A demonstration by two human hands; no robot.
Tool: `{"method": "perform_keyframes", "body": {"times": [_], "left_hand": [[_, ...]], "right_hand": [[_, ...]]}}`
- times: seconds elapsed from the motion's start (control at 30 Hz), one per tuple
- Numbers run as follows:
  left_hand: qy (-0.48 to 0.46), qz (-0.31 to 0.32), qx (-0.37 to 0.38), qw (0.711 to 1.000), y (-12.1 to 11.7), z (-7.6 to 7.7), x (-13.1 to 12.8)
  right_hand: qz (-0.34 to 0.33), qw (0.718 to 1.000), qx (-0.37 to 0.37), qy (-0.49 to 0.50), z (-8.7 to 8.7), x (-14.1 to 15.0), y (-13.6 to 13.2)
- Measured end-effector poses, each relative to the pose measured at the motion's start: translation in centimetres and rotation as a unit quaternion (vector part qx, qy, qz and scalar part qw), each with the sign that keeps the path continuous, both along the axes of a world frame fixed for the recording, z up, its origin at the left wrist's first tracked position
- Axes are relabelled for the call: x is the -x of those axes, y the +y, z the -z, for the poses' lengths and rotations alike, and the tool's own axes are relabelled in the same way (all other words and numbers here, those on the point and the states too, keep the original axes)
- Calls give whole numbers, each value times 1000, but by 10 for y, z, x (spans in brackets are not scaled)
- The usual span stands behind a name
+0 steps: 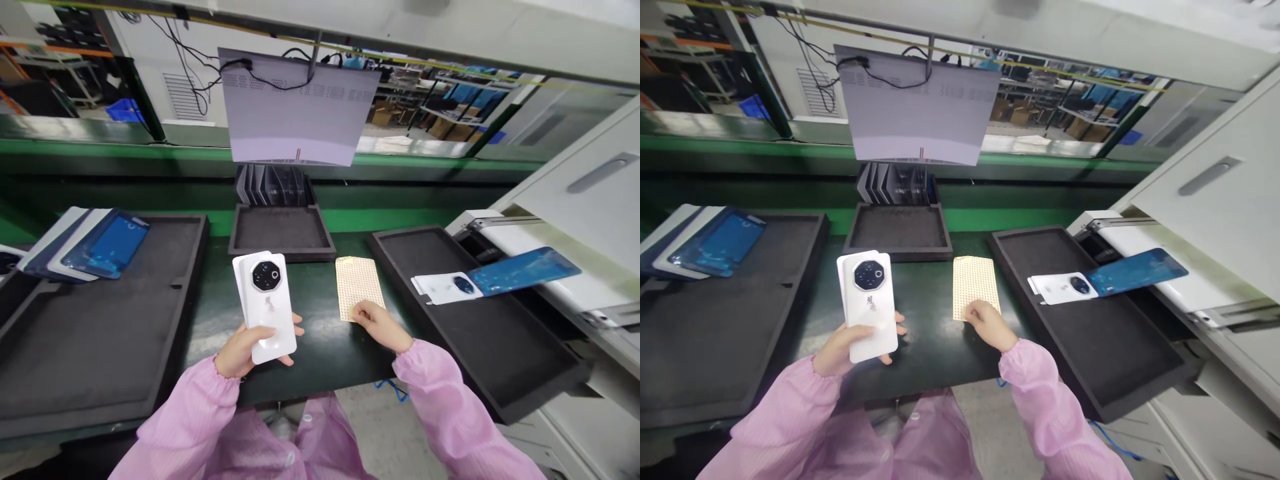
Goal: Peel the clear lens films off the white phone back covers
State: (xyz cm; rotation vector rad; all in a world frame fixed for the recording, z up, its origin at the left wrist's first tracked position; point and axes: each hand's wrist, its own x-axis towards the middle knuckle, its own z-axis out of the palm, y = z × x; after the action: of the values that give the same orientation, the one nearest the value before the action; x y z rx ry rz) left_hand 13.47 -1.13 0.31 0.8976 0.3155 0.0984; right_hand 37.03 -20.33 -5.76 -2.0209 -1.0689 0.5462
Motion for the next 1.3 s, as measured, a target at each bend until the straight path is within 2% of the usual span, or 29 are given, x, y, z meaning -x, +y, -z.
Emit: {"method": "perform_keyframes", "body": {"times": [0.1, 0.23, 0.37, 0.47, 0.57, 0.67, 0.8, 1.03, 1.3], "left_hand": [[-10, 12, 9, 1000, -2, 1, 2], [-35, 35, 23, 999, -3, 6, 5], [-44, 67, 20, 997, -3, 9, 8], [-42, 75, 31, 996, -4, 8, 8], [-42, 69, 50, 995, -5, 5, 9], [-49, 72, 54, 995, -5, 4, 9], [-41, 89, 58, 994, -6, 1, 10], [-27, 78, 51, 995, -8, -3, 10], [-18, 75, 35, 996, -9, -6, 9]], "right_hand": [[10, 999, -20, 25, -12, 1, -2], [16, 997, -64, 37, -54, 19, 10], [-57, 986, -149, 49, -103, 54, 43], [-106, 978, -182, 10, -120, 74, 70], [-125, 973, -187, -40, -122, 84, 90], [-116, 972, -188, -83, -119, 86, 99], [-112, 969, -188, -118, -118, 88, 101], [-105, 958, -195, -183, -116, 91, 102], [-102, 953, -203, -201, -115, 92, 101]]}}
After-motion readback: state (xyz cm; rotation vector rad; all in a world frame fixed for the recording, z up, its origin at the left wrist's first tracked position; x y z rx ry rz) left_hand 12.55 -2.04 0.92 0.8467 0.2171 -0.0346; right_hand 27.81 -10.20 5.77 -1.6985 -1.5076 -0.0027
